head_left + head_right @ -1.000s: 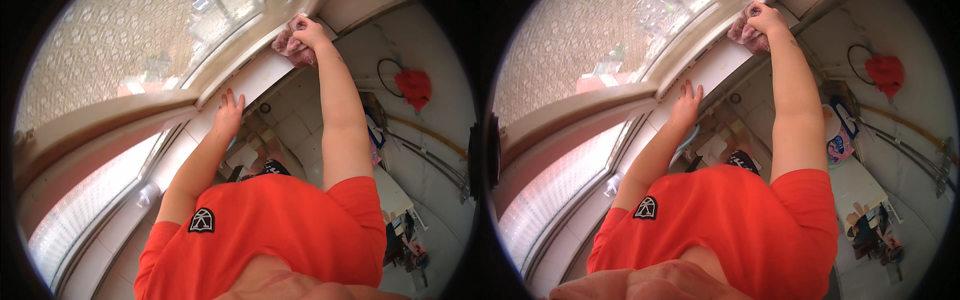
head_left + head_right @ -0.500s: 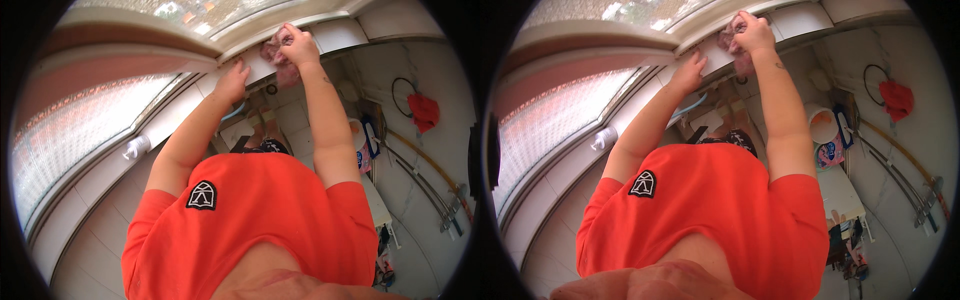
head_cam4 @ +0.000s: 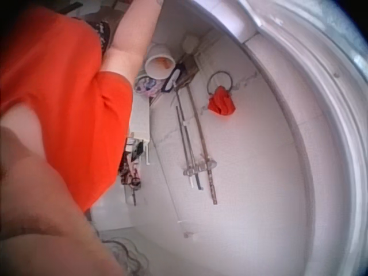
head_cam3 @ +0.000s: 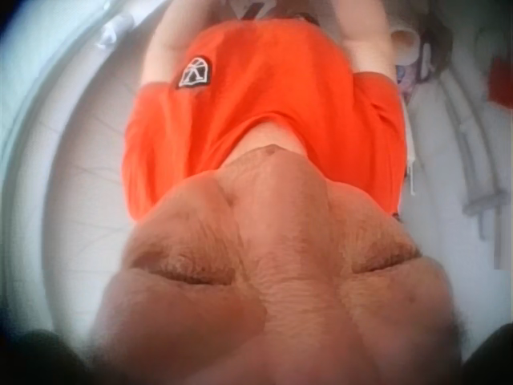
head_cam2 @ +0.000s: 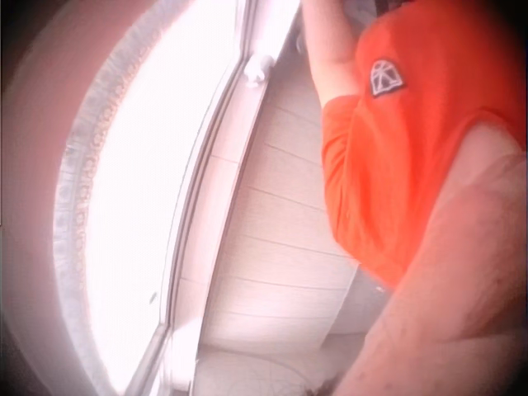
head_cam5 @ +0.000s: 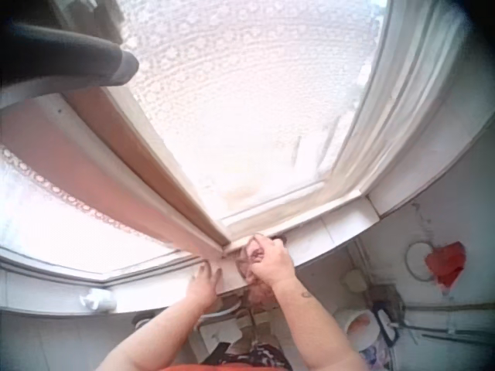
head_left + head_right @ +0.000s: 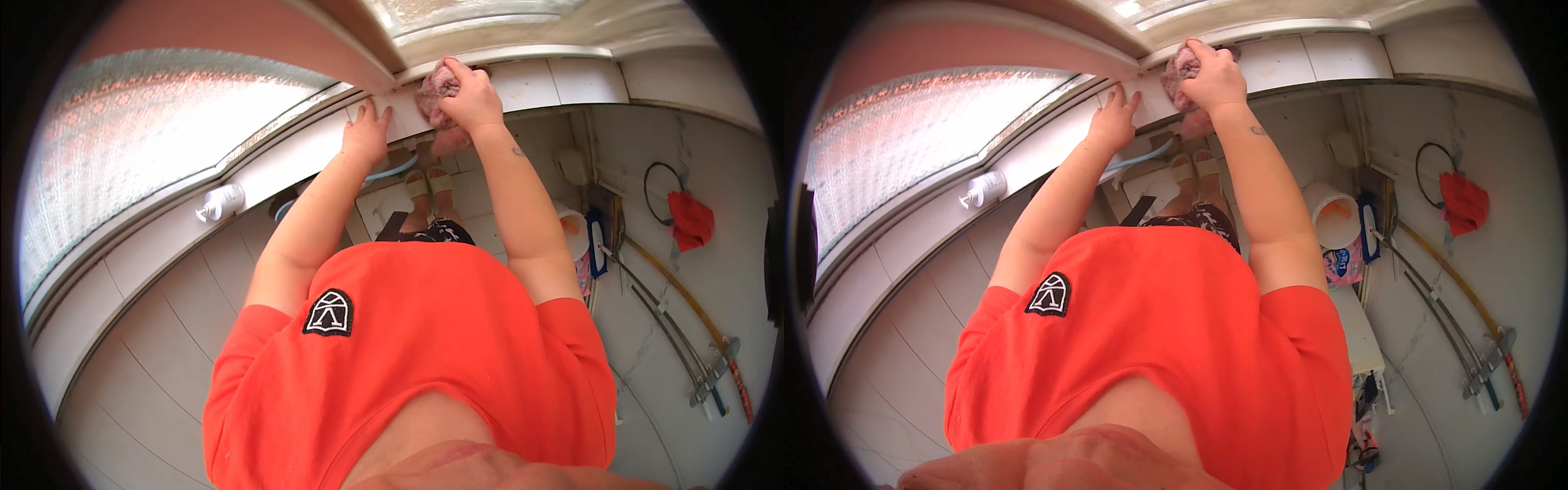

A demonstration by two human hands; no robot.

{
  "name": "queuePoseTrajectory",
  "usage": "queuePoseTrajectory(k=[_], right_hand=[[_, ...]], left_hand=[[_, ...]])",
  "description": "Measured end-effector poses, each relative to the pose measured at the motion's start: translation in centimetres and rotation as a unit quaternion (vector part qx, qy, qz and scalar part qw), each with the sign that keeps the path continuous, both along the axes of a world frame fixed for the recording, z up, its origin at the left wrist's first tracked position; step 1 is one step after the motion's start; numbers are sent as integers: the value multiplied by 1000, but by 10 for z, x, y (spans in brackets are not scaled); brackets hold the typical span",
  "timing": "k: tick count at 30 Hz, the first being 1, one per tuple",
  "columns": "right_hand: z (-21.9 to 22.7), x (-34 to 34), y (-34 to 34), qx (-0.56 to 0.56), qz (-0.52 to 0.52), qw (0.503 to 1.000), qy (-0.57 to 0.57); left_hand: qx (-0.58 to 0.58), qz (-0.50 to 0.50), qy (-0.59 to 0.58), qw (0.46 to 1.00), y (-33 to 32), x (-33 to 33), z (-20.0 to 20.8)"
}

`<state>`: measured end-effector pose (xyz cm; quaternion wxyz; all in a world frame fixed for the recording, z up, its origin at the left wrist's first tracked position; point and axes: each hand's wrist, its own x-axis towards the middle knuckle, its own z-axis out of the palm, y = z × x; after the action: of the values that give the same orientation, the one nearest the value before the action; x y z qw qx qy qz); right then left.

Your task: The person washes a cloth in a red sink, wrings it out, and then uses it to wipe the window frame and glass. The person moves from the sink to the window and cleans various parts of the frame and glass surface.

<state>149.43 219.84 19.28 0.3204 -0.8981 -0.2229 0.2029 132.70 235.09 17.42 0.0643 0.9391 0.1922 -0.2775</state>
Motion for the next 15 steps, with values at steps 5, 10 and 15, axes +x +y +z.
queuePoseTrajectory(k=[5, 10, 15], right_hand=[[-12, -33, 28, 40, 51, 997, -39], [-2, -31, 26, 21, 102, 994, 16], [-8, -11, 6, 35, -28, 999, -1]], left_hand=[[-52, -10, 2, 999, 15, -8, -16], [-50, -19, 47, 997, 16, -4, -12], [-56, 1, 40, 998, 14, -4, -9]])
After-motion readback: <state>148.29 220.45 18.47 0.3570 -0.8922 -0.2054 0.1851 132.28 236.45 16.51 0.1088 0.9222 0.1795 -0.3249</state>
